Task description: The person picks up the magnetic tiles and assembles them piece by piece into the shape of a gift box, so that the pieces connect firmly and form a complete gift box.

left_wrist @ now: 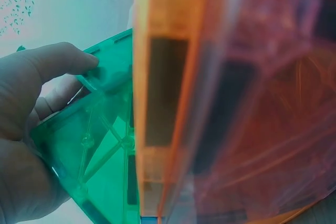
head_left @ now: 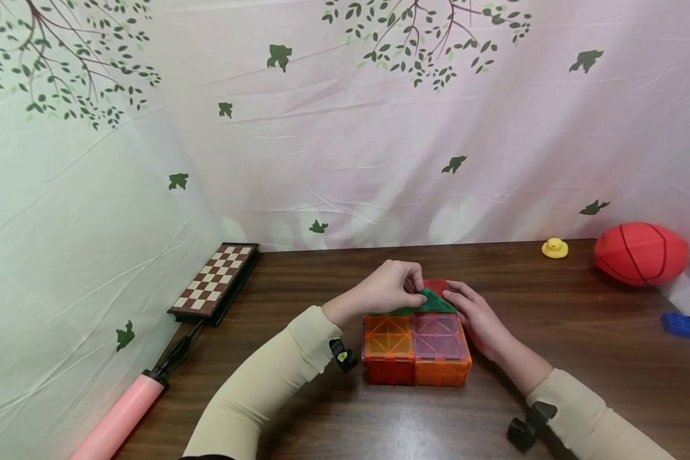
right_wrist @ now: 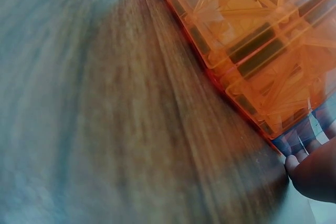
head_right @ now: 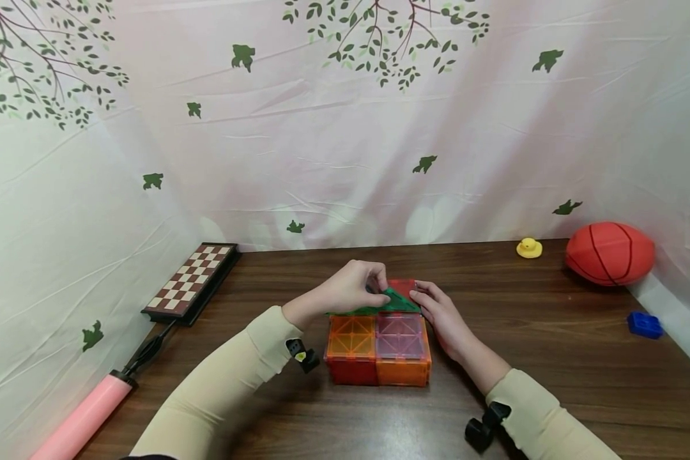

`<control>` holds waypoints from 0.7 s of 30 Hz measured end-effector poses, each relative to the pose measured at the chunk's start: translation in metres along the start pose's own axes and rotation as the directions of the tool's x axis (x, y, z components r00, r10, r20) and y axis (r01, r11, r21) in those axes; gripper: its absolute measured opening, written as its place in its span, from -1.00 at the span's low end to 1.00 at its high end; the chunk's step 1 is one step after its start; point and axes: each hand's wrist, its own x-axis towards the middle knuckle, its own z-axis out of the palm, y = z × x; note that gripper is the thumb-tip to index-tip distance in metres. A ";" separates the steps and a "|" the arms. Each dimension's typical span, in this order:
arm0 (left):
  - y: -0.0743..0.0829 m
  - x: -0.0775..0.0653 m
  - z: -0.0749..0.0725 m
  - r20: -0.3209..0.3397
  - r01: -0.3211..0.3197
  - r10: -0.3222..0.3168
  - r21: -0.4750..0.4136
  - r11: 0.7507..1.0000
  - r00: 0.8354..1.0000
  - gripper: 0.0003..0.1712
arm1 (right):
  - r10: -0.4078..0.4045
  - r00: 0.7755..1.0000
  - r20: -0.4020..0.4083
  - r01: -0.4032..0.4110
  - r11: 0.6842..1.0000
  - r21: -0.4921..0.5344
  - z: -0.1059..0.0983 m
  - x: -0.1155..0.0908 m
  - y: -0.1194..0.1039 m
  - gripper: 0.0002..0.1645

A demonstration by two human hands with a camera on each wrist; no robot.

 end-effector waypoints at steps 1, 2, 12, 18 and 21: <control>0.001 0.000 0.000 0.004 0.001 -0.002 0.006 1.000 1.000 -0.82 | 0.003 1.000 0.001 -0.003 1.000 -0.002 0.000 0.000 0.000 -0.17; 0.001 0.001 0.000 0.008 0.002 -0.002 0.012 1.000 1.000 -0.82 | 0.005 1.000 0.000 -0.005 1.000 -0.003 0.000 0.000 0.000 -0.17; 0.004 0.003 0.000 0.036 -0.003 0.001 0.047 0.999 0.999 -0.81 | 0.008 1.000 -0.008 -0.008 1.000 -0.011 -0.001 0.000 0.002 -0.19; 0.006 0.005 0.001 0.024 -0.010 0.008 0.060 0.998 1.000 -0.82 | 0.008 1.000 -0.006 -0.008 1.000 -0.003 -0.001 0.000 0.001 -0.19; 0.007 0.005 0.001 0.016 -0.013 0.012 0.066 0.998 1.000 -0.82 | -0.004 1.000 -0.003 0.004 1.000 -0.010 -0.001 0.000 0.000 -0.19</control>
